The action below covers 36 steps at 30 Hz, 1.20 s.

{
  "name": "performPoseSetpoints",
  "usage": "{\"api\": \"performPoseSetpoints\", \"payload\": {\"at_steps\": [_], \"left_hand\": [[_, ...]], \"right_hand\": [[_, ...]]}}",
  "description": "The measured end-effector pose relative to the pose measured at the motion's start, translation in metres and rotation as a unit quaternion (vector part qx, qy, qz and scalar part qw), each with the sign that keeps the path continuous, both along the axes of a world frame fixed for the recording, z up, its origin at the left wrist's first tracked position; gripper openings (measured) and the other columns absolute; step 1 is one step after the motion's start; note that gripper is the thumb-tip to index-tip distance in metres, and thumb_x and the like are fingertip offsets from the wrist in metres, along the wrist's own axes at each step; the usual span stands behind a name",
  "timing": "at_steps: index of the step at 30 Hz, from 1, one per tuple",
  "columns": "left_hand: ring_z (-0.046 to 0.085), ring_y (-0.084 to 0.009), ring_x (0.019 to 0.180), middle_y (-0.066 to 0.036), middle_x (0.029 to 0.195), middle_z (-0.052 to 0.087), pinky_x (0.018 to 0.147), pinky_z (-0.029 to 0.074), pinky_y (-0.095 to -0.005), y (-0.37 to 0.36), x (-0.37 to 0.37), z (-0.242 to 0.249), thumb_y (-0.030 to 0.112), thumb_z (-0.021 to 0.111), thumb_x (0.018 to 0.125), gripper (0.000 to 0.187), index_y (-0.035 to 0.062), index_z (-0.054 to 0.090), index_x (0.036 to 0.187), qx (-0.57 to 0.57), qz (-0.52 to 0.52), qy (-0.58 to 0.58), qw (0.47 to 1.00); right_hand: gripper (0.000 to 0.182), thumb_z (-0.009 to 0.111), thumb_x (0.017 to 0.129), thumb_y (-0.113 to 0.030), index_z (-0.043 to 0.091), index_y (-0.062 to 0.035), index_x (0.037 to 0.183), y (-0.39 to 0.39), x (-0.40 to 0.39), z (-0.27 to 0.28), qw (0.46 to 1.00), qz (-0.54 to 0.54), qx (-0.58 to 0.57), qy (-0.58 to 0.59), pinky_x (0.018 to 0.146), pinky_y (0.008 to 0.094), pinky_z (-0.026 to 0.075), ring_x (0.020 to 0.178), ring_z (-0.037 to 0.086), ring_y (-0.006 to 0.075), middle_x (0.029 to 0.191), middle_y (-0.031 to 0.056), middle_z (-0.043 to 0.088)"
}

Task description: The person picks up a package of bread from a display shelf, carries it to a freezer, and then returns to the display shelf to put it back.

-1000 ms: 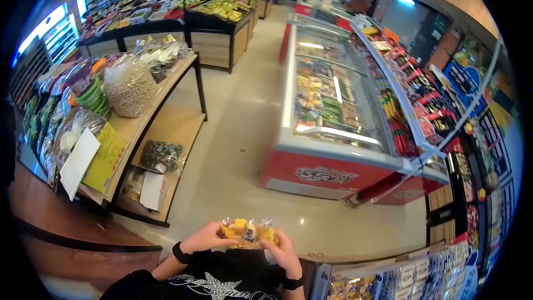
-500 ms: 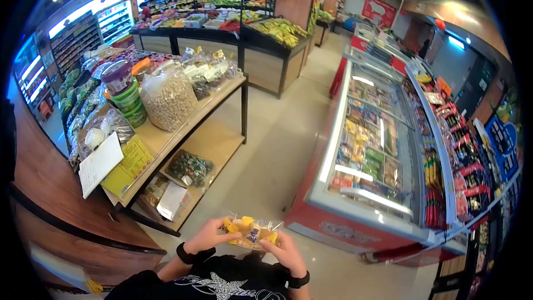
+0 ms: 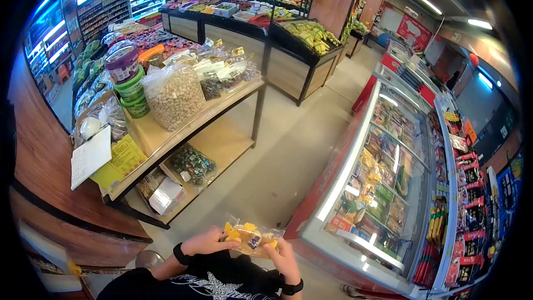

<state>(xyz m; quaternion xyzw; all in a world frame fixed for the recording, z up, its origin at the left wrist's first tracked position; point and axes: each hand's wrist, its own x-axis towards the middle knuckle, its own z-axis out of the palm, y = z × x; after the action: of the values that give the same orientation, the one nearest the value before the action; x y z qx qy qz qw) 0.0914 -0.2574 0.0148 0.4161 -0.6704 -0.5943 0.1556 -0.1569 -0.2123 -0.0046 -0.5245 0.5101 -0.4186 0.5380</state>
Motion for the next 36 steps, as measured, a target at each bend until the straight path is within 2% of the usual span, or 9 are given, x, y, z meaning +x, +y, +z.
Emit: {"api": "performPoseSetpoints", "payload": {"at_steps": [4, 8, 13, 17, 23, 25, 30, 32, 36], "left_hand": [[0.052, -0.0201, 0.059, -0.015, 0.07, 0.061, 0.058, 0.042, -0.0343, -0.035, -0.005, -0.013, 0.041, 0.063, 0.086, 0.046, -0.0033, 0.06, 0.096, -0.12, -0.011, 0.027, 0.992], [0.054, -0.0249, 0.063, -0.017, 0.074, 0.062, 0.062, 0.044, -0.0341, -0.08, -0.01, -0.001, 0.042, 0.062, 0.086, 0.047, -0.003, 0.059, 0.099, -0.12, 0.01, 0.07, 0.99], [0.059, -0.0306, 0.07, -0.019, 0.08, 0.064, 0.067, 0.046, -0.0347, -0.152, -0.001, 0.034, 0.043, 0.062, 0.086, 0.047, -0.0015, 0.061, 0.101, -0.135, -0.075, 0.003, 0.988], [0.059, -0.0302, 0.067, -0.018, 0.076, 0.063, 0.066, 0.046, -0.0349, -0.209, 0.01, 0.046, 0.045, 0.06, 0.087, 0.048, -0.0009, 0.061, 0.101, -0.14, -0.123, -0.097, 0.978], [0.06, -0.0222, 0.069, -0.014, 0.077, 0.064, 0.066, 0.046, -0.0325, -0.264, 0.032, 0.036, 0.043, 0.06, 0.087, 0.045, 0.001, 0.063, 0.103, -0.042, -0.09, -0.047, 0.994], [0.06, -0.0197, 0.07, -0.012, 0.079, 0.065, 0.067, 0.047, -0.0315, -0.274, 0.034, 0.03, 0.041, 0.061, 0.087, 0.043, 0.0015, 0.063, 0.105, -0.09, -0.053, 0.059, 0.993], [0.062, -0.0201, 0.074, -0.011, 0.083, 0.066, 0.07, 0.047, -0.031, -0.305, 0.027, 0.024, 0.038, 0.065, 0.085, 0.043, 0.0011, 0.06, 0.108, -0.058, -0.076, 0.042, 0.994], [0.063, -0.0183, 0.075, -0.011, 0.082, 0.066, 0.07, 0.048, -0.0303, -0.318, 0.019, 0.025, 0.033, 0.066, 0.084, 0.046, -0.0004, 0.056, 0.114, -0.046, -0.089, 0.067, 0.993], [0.063, -0.0203, 0.074, -0.014, 0.089, 0.066, 0.072, 0.049, -0.0317, -0.348, -0.015, 0.017, 0.029, 0.064, 0.086, 0.044, -0.0012, 0.054, 0.116, -0.208, -0.062, 0.146, 0.965]], "right_hand": [[0.024, 0.057, 0.091, -0.019, 0.06, 0.0024, 0.102, -0.033, -0.001, 0.006, 1.0, 0.003, 0.005, 0.007, 0.073, 0.0242, 0.045, 0.081, 0.055, 0.0084, 0.089, 0.0015, 0.063], [0.025, 0.059, 0.09, -0.019, 0.06, 0.0028, 0.101, -0.075, -0.002, 0.003, 0.999, -0.03, 0.012, 0.02, 0.072, 0.0238, 0.045, 0.08, 0.055, 0.0084, 0.088, 0.003, 0.064], [0.024, 0.06, 0.089, -0.019, 0.061, 0.0032, 0.1, -0.134, 0.016, 0.025, 0.994, -0.104, 0.034, -0.014, 0.067, 0.0236, 0.045, 0.075, 0.055, 0.0082, 0.084, 0.0028, 0.065], [0.024, 0.061, 0.088, -0.018, 0.062, 0.0031, 0.099, -0.187, 0.025, 0.028, 0.993, -0.108, -0.033, -0.038, 0.064, 0.0239, 0.045, 0.071, 0.055, 0.0083, 0.079, 0.0009, 0.063], [0.024, 0.063, 0.086, -0.018, 0.062, 0.0046, 0.095, -0.243, 0.043, 0.019, 0.998, -0.058, -0.019, -0.023, 0.065, 0.0242, 0.045, 0.072, 0.053, 0.0074, 0.079, 0.0021, 0.063], [0.024, 0.06, 0.088, -0.017, 0.06, 0.0043, 0.1, -0.256, 0.048, 0.02, 0.999, -0.048, -0.004, 0.02, 0.069, 0.0242, 0.047, 0.078, 0.057, 0.0084, 0.088, 0.003, 0.064], [0.025, 0.06, 0.089, -0.021, 0.063, 0.0036, 0.093, -0.283, 0.048, 0.029, 0.995, -0.094, -0.005, -0.014, 0.042, 0.0211, 0.034, 0.048, 0.046, 0.0044, 0.066, 0.0004, 0.058], [0.025, 0.061, 0.088, -0.019, 0.063, 0.0051, 0.092, -0.297, 0.038, 0.036, 0.996, -0.094, 0.003, -0.009, 0.051, 0.0227, 0.042, 0.057, 0.052, 0.0068, 0.069, 0.0012, 0.061], [0.023, 0.062, 0.086, -0.018, 0.065, 0.0054, 0.09, -0.324, 0.009, 0.034, 0.994, -0.108, -0.013, 0.014, 0.059, 0.025, 0.045, 0.064, 0.057, 0.0092, 0.072, 0.0059, 0.065]]}}
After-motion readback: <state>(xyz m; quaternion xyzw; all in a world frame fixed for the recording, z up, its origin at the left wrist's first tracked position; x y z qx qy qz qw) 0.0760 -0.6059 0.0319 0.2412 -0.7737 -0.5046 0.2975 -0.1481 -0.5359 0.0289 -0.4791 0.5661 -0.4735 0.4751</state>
